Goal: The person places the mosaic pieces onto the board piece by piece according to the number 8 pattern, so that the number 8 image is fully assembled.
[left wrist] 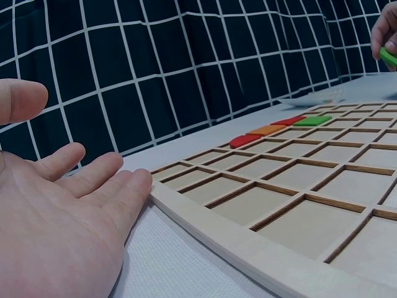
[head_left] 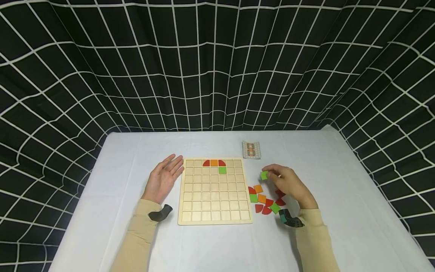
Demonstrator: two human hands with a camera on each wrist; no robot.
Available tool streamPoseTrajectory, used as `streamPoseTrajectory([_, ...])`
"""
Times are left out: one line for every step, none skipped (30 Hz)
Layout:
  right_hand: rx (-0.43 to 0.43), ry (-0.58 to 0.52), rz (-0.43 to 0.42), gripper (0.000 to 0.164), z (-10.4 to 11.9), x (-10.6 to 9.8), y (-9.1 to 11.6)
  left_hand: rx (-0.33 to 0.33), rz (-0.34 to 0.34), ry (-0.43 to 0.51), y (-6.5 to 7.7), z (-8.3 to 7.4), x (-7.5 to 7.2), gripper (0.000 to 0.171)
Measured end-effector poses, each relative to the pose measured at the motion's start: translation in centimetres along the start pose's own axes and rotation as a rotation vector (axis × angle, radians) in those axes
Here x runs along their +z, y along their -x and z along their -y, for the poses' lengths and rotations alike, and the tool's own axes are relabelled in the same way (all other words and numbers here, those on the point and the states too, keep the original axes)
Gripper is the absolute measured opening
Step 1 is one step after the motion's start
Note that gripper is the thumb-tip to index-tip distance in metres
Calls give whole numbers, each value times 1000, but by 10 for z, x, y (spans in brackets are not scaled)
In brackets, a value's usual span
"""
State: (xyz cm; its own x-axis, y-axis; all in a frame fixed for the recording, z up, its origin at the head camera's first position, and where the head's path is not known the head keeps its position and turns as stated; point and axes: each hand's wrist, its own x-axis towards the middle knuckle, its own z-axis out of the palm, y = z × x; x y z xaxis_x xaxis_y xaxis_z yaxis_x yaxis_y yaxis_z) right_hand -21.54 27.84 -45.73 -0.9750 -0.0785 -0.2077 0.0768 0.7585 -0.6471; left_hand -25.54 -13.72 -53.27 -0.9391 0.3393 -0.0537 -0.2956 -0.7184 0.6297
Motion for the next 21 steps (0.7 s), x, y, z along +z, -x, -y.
streamPoseTrajectory([-4,-6,-6,27,1,0,0,1,0,2,0,-1,0,57])
streamPoseTrajectory([-8,-13,-9,27,2,0,0,2,3,2,0,-1,0,57])
streamPoseTrajectory([-13,-19,-12,26,3,0,-1,2,3,3,0,-1,0,57])
streamPoseTrajectory([-17,-23,-17,26,4,1,-1,3,2,6,0,-1,-1,57])
streamPoseTrajectory([-22,-26,-19,25,5,1,-1,3,0,3,0,-1,-1,57])
streamPoseTrajectory([-29,-29,-23,24,6,1,-1,2,-3,4,0,-1,-1,57])
streamPoseTrajectory([-36,-30,-27,23,6,1,-2,2,-7,5,0,-1,-1,57])
streamPoseTrajectory([-41,-32,-34,23,6,1,-2,1,-9,5,0,-1,-1,57])
streamPoseTrajectory([-48,-32,-46,21,7,1,-3,0,-13,6,0,-1,-2,57])
streamPoseTrajectory([-57,-29,-60,20,8,1,-4,-1,-14,6,0,-1,-2,57])
streamPoseTrajectory([-72,-26,-78,19,9,0,-5,-2,-13,3,0,-1,-2,57])
streamPoseTrajectory([-88,-23,-93,19,10,-1,-6,-3,-12,3,0,-1,-2,56])
streamPoseTrajectory([-106,-17,-109,18,12,-2,-8,-3,-11,1,0,-1,-2,56])
streamPoseTrajectory([-123,-13,-124,18,14,-3,-10,-2,-10,-2,0,-1,-2,56])
streamPoseTrajectory([-138,-11,-139,18,16,-4,-11,-1,-9,-5,0,-1,-2,56])
streamPoseTrajectory([-151,-9,-149,18,18,-5,-12,0,-10,-9,0,0,-1,56])
streamPoseTrajectory([-161,-9,-158,18,21,-6,-14,2,-12,-13,0,0,-1,56])
streamPoseTrajectory([-167,-10,-165,18,23,-7,-16,3,-13,-12,0,0,-1,56])
streamPoseTrajectory([-170,-13,-168,19,26,-8,-17,3,-15,-11,0,0,-1,56])
streamPoseTrajectory([-170,-21,-169,19,30,-8,-18,3,-16,-11,0,0,-1,56])
streamPoseTrajectory([-170,-30,-170,19,33,-9,-19,3,-14,-11,0,1,-1,56])
